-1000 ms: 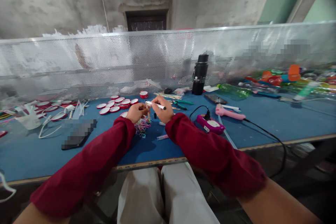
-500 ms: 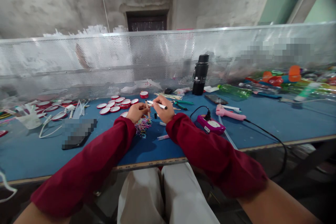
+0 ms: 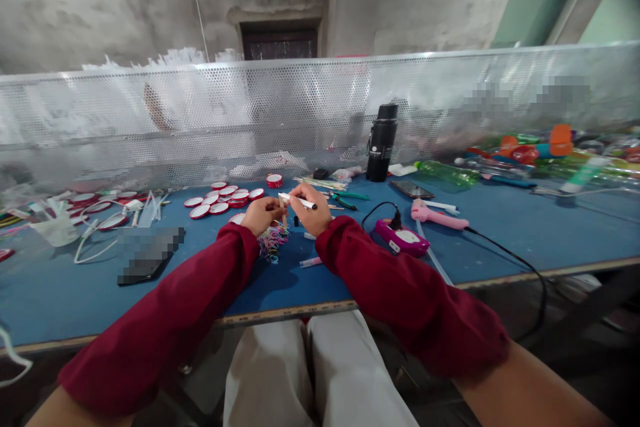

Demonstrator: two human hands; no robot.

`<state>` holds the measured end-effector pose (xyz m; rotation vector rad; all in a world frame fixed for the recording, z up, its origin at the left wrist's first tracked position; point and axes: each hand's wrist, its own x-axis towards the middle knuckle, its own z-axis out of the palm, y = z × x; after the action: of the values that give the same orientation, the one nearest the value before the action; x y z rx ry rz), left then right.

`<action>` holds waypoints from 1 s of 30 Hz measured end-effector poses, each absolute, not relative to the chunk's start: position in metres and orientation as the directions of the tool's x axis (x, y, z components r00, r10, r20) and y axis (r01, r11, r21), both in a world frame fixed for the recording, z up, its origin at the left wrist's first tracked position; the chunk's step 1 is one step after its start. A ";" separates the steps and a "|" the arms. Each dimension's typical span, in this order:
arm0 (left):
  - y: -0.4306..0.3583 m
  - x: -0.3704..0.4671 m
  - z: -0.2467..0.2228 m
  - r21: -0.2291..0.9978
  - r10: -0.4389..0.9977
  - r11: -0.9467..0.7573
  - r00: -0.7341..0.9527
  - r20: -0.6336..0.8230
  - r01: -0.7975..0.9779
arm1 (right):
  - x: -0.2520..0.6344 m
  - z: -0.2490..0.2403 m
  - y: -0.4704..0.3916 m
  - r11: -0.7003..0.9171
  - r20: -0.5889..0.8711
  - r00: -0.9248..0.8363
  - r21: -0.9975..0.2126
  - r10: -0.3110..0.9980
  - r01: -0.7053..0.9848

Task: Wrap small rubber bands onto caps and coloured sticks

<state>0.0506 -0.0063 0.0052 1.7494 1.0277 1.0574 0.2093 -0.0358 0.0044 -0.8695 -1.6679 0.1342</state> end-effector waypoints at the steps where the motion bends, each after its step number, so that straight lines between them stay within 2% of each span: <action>1: -0.006 0.051 0.005 0.921 0.918 -0.321 0.310 0.246 0.220 | 0.209 0.004 -0.035 0.712 0.795 -0.027 -0.528 0.606 0.463; 30: 0.009 0.048 -0.004 0.949 0.912 -0.300 0.322 0.254 0.100 | 0.213 0.000 -0.028 0.713 0.814 0.004 -0.512 0.581 0.479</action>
<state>0.0483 0.0085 -0.0041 1.6579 0.9268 1.0958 0.2125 -0.0285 0.0003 -0.8718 -1.6327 0.0988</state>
